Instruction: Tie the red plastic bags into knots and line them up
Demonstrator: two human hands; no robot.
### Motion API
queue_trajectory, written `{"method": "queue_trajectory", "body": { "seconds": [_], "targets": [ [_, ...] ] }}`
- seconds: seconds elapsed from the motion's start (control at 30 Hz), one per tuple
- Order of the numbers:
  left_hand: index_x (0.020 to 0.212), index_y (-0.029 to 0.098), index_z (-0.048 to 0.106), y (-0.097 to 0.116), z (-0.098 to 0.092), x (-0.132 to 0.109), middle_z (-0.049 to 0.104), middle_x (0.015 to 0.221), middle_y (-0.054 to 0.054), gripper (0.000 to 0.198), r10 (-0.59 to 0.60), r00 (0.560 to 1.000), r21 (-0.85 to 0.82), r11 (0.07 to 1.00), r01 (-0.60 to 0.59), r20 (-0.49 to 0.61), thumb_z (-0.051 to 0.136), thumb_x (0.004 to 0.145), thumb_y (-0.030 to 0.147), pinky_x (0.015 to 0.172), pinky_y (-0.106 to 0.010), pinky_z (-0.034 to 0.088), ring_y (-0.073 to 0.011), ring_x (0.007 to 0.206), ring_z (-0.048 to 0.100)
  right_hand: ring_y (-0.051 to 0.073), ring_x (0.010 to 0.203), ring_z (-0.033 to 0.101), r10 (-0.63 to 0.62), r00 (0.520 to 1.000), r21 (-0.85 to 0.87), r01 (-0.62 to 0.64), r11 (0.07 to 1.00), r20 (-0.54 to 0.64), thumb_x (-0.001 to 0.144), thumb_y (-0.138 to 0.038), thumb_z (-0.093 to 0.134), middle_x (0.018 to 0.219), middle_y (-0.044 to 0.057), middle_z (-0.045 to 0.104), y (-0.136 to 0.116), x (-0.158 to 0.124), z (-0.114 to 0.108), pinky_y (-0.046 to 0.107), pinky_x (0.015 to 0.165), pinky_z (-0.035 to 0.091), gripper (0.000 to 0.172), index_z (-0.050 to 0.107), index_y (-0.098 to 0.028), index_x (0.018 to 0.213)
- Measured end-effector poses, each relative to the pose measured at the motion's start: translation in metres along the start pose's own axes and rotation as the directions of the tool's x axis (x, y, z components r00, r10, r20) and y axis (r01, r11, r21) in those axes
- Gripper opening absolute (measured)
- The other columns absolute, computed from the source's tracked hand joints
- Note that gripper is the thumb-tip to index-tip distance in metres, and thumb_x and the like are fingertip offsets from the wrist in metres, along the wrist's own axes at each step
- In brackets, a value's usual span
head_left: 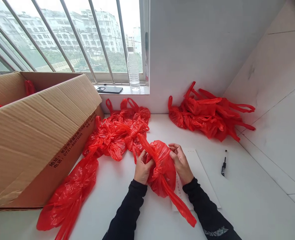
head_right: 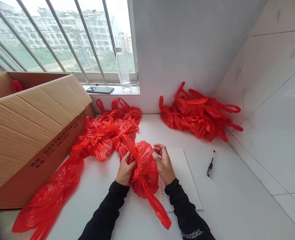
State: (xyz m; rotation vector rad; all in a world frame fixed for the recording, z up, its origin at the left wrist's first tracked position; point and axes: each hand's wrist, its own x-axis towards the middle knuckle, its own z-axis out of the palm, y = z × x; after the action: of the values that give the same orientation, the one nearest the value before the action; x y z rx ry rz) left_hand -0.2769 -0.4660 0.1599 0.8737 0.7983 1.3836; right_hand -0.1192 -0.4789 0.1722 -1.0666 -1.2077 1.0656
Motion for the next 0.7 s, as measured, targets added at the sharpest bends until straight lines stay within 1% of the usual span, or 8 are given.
{"method": "queue_trajectory", "body": {
  "seconds": [0.07, 0.13, 0.17, 0.23, 0.33, 0.5, 0.6, 0.7],
  "targets": [
    [0.113, 0.018, 0.068, -0.003, 0.0, -0.002, 0.074, 0.105, -0.008, 0.046, 0.064, 0.998, 0.172, 0.983, -0.062, -0.008, 0.077, 0.068, 0.016, 0.085, -0.033, 0.054, -0.0224, 0.093, 0.07, 0.026, 0.125, 0.052, -0.104, 0.993, -0.132, 0.111, 0.985, 0.059, 0.091, -0.048, 0.059, 0.133, 0.007, 0.056, -0.003, -0.003, 0.002, 0.045, 0.107, 0.041, 0.048, 0.048, -0.029, 0.135],
    [0.118, 0.02, 0.067, -0.007, -0.001, -0.005, 0.073, 0.103, -0.007, 0.048, 0.128, 0.992, 0.34, 0.933, -0.12, -0.001, 0.074, 0.07, 0.014, 0.078, -0.03, 0.054, -0.0182, 0.082, 0.068, 0.029, 0.135, 0.042, -0.194, 0.972, -0.281, 0.224, 0.933, 0.131, 0.087, -0.046, 0.067, 0.142, 0.008, 0.05, -0.005, -0.005, 0.005, 0.048, 0.115, 0.033, 0.057, 0.048, -0.03, 0.138],
    [0.12, 0.021, 0.066, -0.009, -0.001, -0.006, 0.072, 0.103, -0.006, 0.049, 0.149, 0.989, 0.396, 0.907, -0.141, 0.011, 0.072, 0.072, 0.014, 0.076, -0.03, 0.054, -0.0165, 0.078, 0.067, 0.029, 0.135, 0.042, -0.221, 0.966, -0.342, 0.255, 0.904, 0.134, 0.085, -0.044, 0.069, 0.14, 0.008, 0.051, -0.005, -0.005, 0.006, 0.049, 0.115, 0.032, 0.054, 0.052, -0.029, 0.134],
    [0.124, 0.022, 0.065, -0.011, -0.001, -0.008, 0.072, 0.103, -0.006, 0.051, 0.154, 0.987, 0.441, 0.884, -0.155, 0.038, 0.071, 0.074, 0.014, 0.074, -0.029, 0.054, -0.015, 0.075, 0.065, 0.03, 0.126, 0.049, -0.249, 0.966, -0.418, 0.254, 0.873, 0.065, 0.086, -0.039, 0.068, 0.127, 0.009, 0.058, -0.003, -0.004, 0.008, 0.05, 0.111, 0.038, 0.036, 0.062, -0.027, 0.119],
    [0.128, 0.021, 0.062, -0.008, 0.001, -0.008, 0.072, 0.104, -0.007, 0.052, 0.097, 0.995, 0.389, 0.916, -0.103, 0.036, 0.074, 0.078, 0.023, 0.075, -0.03, 0.055, -0.0173, 0.08, 0.068, 0.028, 0.109, 0.059, -0.226, 0.973, -0.396, 0.187, 0.899, -0.053, 0.09, -0.037, 0.062, 0.109, 0.007, 0.065, 0.004, -0.001, 0.006, 0.047, 0.101, 0.045, 0.016, 0.065, -0.025, 0.1],
    [0.123, 0.021, 0.066, -0.001, 0.003, -0.006, 0.072, 0.118, -0.01, 0.045, 0.068, 0.997, 0.264, 0.962, -0.074, 0.03, 0.075, 0.081, 0.035, 0.095, -0.036, 0.052, -0.0258, 0.111, 0.066, 0.025, 0.099, 0.063, -0.099, 0.986, -0.259, 0.061, 0.964, -0.135, 0.09, -0.039, 0.061, 0.102, 0.005, 0.068, 0.008, 0.003, 0.001, 0.043, 0.096, 0.049, 0.017, 0.061, -0.024, 0.097],
    [0.116, 0.022, 0.071, -0.007, -0.001, -0.002, 0.072, 0.122, -0.009, 0.04, 0.038, 0.998, 0.169, 0.985, -0.028, -0.054, 0.075, 0.081, 0.04, 0.104, -0.04, 0.047, -0.029, 0.122, 0.062, 0.025, 0.108, 0.062, -0.062, 0.99, -0.202, 0.036, 0.979, -0.126, 0.089, -0.04, 0.064, 0.112, 0.006, 0.067, 0.009, 0.004, 0.002, 0.044, 0.102, 0.046, 0.025, 0.058, -0.025, 0.108],
    [0.109, 0.021, 0.075, -0.016, -0.005, 0.001, 0.074, 0.118, -0.008, 0.037, -0.023, 0.989, 0.056, 0.998, 0.032, -0.144, 0.076, 0.078, 0.042, 0.11, -0.042, 0.043, -0.03, 0.123, 0.061, 0.026, 0.118, 0.059, -0.016, 0.993, -0.146, -0.002, 0.989, -0.117, 0.086, -0.04, 0.068, 0.125, 0.008, 0.064, 0.01, 0.005, 0.003, 0.047, 0.107, 0.043, 0.045, 0.051, -0.026, 0.126]
  ]
}}
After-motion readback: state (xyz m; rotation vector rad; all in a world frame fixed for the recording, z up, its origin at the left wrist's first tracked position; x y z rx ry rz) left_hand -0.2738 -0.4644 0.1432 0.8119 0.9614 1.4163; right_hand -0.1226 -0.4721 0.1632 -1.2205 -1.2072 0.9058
